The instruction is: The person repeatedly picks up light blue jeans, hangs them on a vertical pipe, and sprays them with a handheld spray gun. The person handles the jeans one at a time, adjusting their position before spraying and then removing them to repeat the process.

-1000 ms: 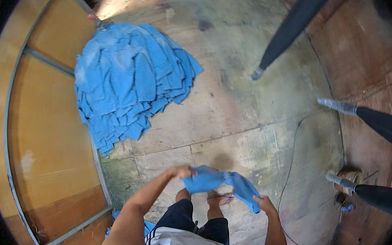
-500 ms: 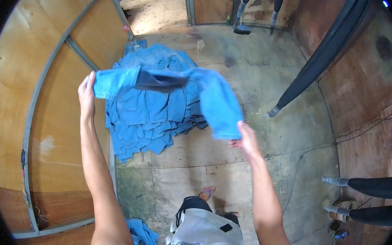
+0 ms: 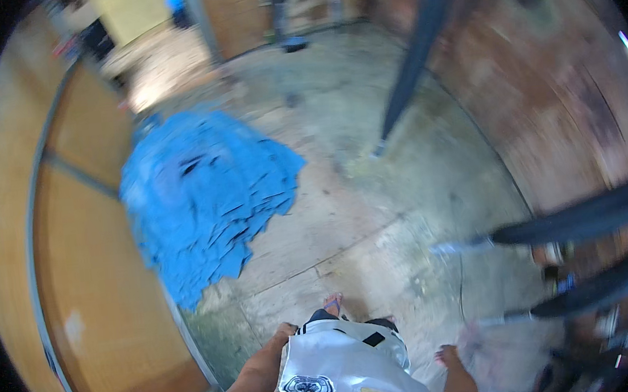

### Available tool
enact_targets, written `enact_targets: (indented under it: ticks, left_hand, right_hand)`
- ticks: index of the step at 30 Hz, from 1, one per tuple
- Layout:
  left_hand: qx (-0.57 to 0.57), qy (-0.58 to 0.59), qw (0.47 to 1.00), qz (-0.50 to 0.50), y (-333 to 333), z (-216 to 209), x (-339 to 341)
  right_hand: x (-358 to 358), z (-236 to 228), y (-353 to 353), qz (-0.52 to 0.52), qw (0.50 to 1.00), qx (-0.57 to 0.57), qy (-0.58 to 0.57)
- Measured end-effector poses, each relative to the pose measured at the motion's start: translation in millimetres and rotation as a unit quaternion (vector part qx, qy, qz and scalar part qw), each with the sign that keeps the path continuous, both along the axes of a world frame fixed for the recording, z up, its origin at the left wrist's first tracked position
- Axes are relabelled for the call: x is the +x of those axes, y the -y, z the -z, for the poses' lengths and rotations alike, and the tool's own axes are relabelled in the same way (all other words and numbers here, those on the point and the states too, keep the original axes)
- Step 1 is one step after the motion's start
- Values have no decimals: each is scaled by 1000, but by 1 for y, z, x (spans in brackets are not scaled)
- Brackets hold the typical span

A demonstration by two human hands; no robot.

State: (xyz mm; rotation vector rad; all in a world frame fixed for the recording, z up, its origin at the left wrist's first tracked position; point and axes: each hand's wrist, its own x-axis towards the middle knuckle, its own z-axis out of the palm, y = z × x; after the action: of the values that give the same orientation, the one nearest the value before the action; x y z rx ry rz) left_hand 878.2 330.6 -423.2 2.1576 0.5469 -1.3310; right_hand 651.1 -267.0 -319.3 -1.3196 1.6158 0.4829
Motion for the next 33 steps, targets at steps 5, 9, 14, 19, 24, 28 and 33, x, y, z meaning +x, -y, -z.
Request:
enact_targets:
  ticks: [5,9,14,19,24,28,33]
  left_hand:
    - [-206,125,926,290,57,11,157]
    - [-37,250,573,779,107,-15,292]
    - [101,143,889,423,200,-82,333]
    - [-51,81,868,487,278,-87,218]
    - [-82,-5,774,628,314,-86,7]
    - [-219,-49,740,634,340,-124,-188]
    - [-248,-144,664,691,326,-167,-340]
  right_hand:
    - [-101,-66,-18,306,923,-146,183]
    - [-132,-60,-140,379,883,-169,221]
    - [-184,-15,-354,353,917,-173,-69]
    - [-265,-14,-519,735,670,-12,99]
    - [-430,-55,-566,769,618,-127,105]
    - [-613,-91,-500,686,672,-269,76]
    - [-805,-141,-393,626,659,-416,34]
